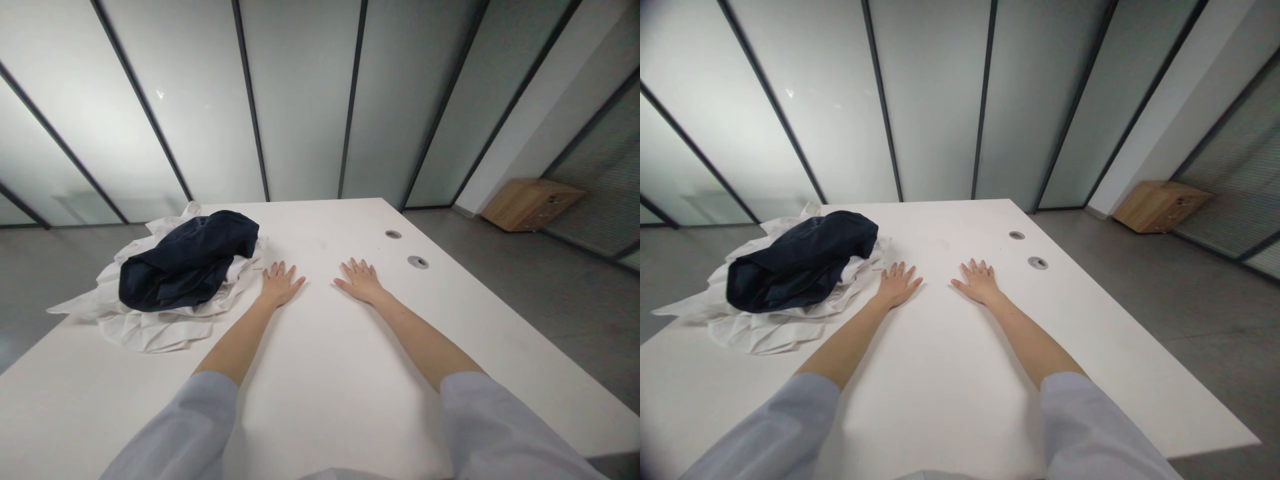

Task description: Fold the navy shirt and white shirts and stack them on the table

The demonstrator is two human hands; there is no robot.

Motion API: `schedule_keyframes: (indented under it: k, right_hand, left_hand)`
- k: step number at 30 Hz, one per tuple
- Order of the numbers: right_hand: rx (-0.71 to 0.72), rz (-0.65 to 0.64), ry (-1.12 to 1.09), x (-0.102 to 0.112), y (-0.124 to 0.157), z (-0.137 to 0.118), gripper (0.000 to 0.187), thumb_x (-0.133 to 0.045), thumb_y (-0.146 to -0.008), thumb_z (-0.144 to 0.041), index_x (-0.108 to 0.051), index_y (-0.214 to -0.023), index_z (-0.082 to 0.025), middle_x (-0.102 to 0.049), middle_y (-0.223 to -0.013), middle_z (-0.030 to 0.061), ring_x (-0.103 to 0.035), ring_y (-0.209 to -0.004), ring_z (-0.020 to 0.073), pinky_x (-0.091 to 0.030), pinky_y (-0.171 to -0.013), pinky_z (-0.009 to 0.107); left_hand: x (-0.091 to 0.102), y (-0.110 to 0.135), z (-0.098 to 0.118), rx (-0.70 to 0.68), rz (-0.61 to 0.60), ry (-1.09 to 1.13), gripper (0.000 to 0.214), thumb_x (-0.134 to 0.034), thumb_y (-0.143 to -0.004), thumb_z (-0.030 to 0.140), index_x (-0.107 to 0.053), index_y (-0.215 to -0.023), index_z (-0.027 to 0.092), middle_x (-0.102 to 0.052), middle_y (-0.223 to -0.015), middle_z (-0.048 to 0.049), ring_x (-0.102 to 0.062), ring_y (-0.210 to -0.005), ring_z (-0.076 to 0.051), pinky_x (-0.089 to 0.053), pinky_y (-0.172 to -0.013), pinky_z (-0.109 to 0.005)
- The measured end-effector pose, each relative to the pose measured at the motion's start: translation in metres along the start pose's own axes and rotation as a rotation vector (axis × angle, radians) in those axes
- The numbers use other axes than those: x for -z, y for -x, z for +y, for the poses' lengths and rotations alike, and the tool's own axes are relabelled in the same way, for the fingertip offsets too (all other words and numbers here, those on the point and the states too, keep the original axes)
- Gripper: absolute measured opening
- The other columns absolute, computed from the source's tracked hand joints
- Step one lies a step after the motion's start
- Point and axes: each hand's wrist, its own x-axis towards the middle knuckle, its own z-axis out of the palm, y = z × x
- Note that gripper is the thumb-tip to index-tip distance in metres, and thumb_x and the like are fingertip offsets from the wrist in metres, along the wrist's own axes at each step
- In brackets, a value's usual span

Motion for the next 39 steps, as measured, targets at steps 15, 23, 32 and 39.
schedule_keyframes:
  k: [15,23,32,39]
  right_hand:
    - [0.006,-0.060,0.016,0.0054,0.0032,-0.0044,0.089,-0.017,-0.083,-0.079,-0.021,-0.152,-0.023,-0.013,-0.159,0.0121,-0.012,-0.143,0.0402,-0.010,-0.112,0.056]
    - [0.016,-0.029,0.018,0.0021,0.0027,-0.0031,0.089,-0.017,-0.083,-0.079,-0.024,-0.151,-0.023,-0.016,-0.159,0.0128,-0.014,-0.142,0.0402,-0.011,-0.112,0.056]
    - [0.019,-0.030,0.007,-0.0006,0.0004,-0.0012,0.090,-0.017,-0.082,-0.080,-0.023,-0.152,-0.023,-0.015,-0.159,0.0137,-0.014,-0.142,0.0410,-0.011,-0.112,0.057]
    - [0.017,-0.031,0.002,-0.0004,0.0009,-0.0015,0.090,-0.017,-0.082,-0.080,-0.023,-0.152,-0.023,-0.015,-0.159,0.0133,-0.013,-0.142,0.0407,-0.011,-0.111,0.058]
  left_hand:
    - [-0.0007,-0.0003,-0.0036,-0.021,-0.023,-0.034,0.077,-0.017,-0.088,0.070,-0.023,-0.151,0.025,-0.017,-0.158,-0.0119,-0.016,-0.144,-0.035,-0.016,-0.112,-0.055]
    - [-0.0001,0.0000,-0.0040,-0.034,-0.013,-0.008,0.077,-0.019,-0.089,0.069,-0.026,-0.151,0.023,-0.018,-0.158,-0.0139,-0.017,-0.144,-0.036,-0.016,-0.112,-0.057]
    - [-0.0011,0.0000,-0.0039,-0.037,-0.008,-0.015,0.077,-0.020,-0.089,0.069,-0.026,-0.151,0.024,-0.019,-0.157,-0.0138,-0.016,-0.144,-0.036,-0.017,-0.112,-0.057]
    - [-0.0018,-0.0016,-0.0049,-0.035,-0.021,-0.004,0.078,-0.019,-0.088,0.070,-0.025,-0.151,0.023,-0.017,-0.158,-0.0135,-0.015,-0.144,-0.036,-0.016,-0.112,-0.057]
